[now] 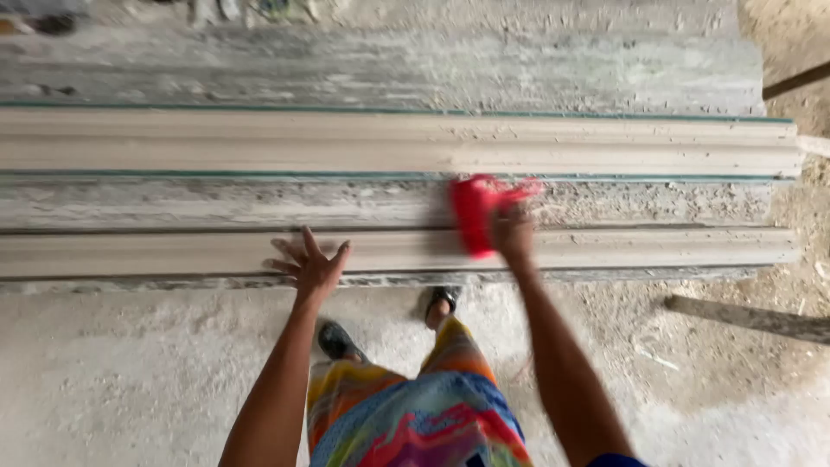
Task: The person cleans long wooden molding pieces on a workbench using a red dustpan and a brush. They sweep the surfaces and edges, then use the brush to remove remaining dust from the grooves.
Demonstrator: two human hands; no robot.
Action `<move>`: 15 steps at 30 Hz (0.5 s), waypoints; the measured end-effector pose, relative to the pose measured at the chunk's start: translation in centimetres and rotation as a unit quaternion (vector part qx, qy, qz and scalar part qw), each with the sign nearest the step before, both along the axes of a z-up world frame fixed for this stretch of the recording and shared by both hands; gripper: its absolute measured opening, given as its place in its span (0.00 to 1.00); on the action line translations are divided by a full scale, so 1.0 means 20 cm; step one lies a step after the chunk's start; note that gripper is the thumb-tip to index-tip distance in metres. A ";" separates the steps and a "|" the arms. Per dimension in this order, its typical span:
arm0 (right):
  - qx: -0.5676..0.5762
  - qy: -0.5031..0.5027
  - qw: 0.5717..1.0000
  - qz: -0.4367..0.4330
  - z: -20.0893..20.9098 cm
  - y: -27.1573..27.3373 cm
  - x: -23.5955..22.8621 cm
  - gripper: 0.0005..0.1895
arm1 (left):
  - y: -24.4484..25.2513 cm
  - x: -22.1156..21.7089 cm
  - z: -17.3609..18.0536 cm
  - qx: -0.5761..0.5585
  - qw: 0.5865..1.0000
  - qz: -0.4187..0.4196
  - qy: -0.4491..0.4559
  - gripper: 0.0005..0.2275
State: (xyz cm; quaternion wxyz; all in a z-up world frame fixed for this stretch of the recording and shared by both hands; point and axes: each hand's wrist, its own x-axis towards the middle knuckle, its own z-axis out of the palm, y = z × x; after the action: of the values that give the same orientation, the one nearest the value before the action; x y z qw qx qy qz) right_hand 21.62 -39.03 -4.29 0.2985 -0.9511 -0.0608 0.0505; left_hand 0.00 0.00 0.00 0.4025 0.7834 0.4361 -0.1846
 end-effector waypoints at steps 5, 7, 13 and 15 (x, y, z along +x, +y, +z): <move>-0.046 -0.029 0.995 -0.084 0.50 -0.79 0.23 0.12 | -0.07 0.11 0.14 0.010 0.998 0.001 0.055 0.56; -0.131 0.024 0.979 -0.152 0.49 -0.89 0.25 0.12 | -0.05 0.09 0.16 0.008 0.996 0.008 0.086 0.56; -0.193 -0.374 0.886 0.196 0.01 -0.17 -0.11 0.22 | -0.02 0.10 0.15 -0.014 0.998 -0.010 0.066 0.48; -0.135 0.173 0.946 0.239 0.58 0.36 -0.20 0.16 | -0.03 0.11 0.17 -0.013 0.997 -0.003 0.079 0.46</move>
State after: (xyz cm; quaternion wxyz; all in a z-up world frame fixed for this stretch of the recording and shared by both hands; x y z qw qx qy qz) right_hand 17.67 -31.87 7.27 0.1522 -0.9167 -0.2266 0.2917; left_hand 2.26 -0.53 3.41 0.3759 0.7623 0.4624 -0.2528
